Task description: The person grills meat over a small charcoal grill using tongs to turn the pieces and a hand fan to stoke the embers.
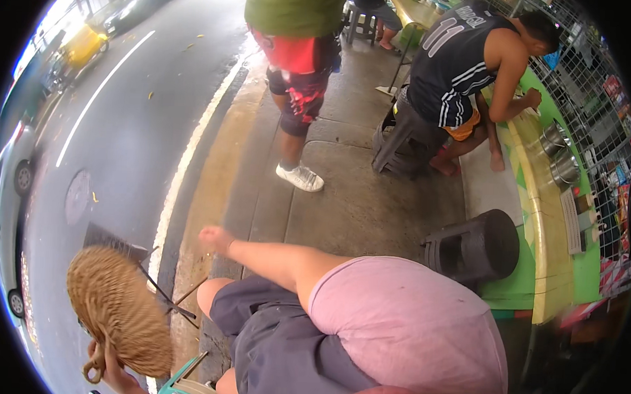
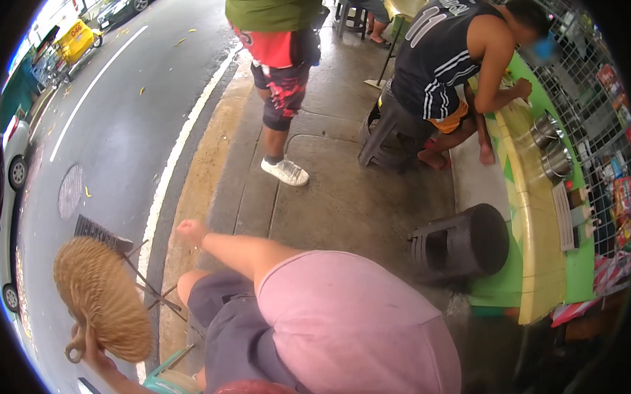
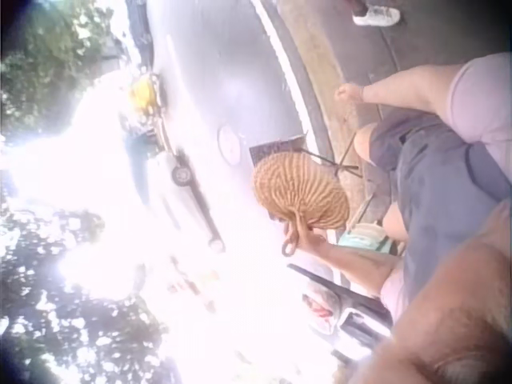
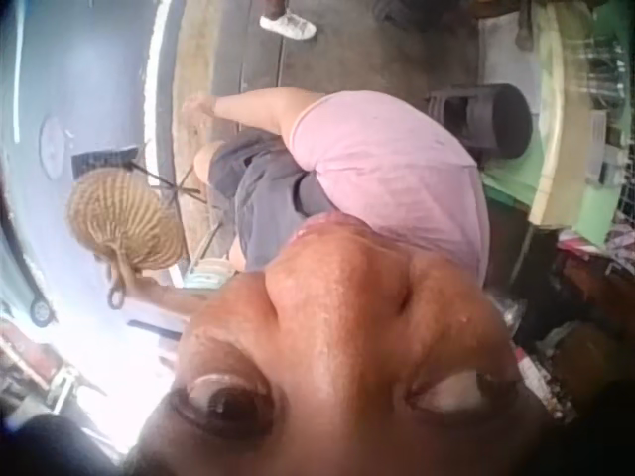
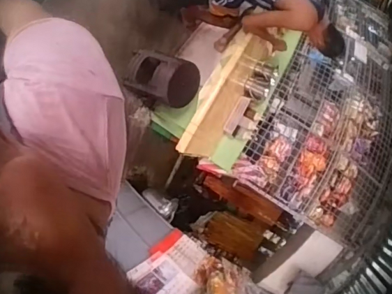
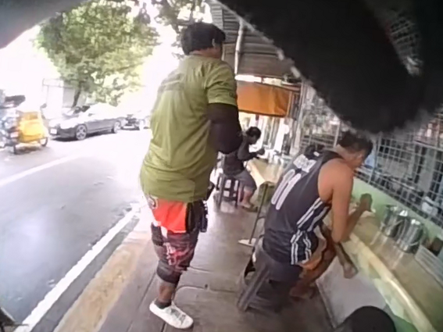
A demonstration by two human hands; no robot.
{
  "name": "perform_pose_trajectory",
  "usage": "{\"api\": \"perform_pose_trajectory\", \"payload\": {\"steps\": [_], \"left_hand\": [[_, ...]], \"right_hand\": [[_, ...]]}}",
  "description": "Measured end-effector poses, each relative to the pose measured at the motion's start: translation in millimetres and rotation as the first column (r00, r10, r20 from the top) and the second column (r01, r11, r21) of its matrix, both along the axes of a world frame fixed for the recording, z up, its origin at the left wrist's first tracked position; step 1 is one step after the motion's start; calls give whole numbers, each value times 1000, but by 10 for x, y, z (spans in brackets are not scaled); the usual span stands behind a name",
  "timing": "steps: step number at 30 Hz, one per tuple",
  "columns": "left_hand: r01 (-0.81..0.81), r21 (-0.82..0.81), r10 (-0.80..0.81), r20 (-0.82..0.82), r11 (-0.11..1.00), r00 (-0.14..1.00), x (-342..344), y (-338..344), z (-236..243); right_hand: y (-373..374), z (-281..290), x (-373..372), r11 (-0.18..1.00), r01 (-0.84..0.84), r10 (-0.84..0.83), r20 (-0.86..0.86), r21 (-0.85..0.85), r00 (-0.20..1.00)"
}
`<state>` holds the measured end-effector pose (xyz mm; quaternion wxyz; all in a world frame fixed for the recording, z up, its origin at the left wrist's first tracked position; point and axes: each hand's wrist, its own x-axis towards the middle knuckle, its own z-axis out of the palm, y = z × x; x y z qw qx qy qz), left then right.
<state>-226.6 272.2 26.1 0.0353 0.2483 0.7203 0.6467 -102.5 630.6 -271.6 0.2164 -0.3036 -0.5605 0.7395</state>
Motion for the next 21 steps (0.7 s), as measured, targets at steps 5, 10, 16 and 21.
{"api": "perform_pose_trajectory", "payload": {"steps": [5, 10, 16, 21], "left_hand": [[-117, -200, 83, -168, 973, 982, -237, -258, -319], [-41, 24, 37, 136, 999, 990, -56, -152, 73], [-316, -280, 263, -211, 907, 942, -397, -545, -272], [-74, -15, 76, 212, 997, 974, 20, 173, 272]], "right_hand": [[391, 103, 637, 553, -315, -227, 503, 771, 834], [382, 390, 1040, 381, -549, -318, 663, 744, 677], [168, 629, 673, 278, -519, -223, 580, 808, 783], [-352, 786, 225, 261, -460, -29, 483, 849, 875]]}}
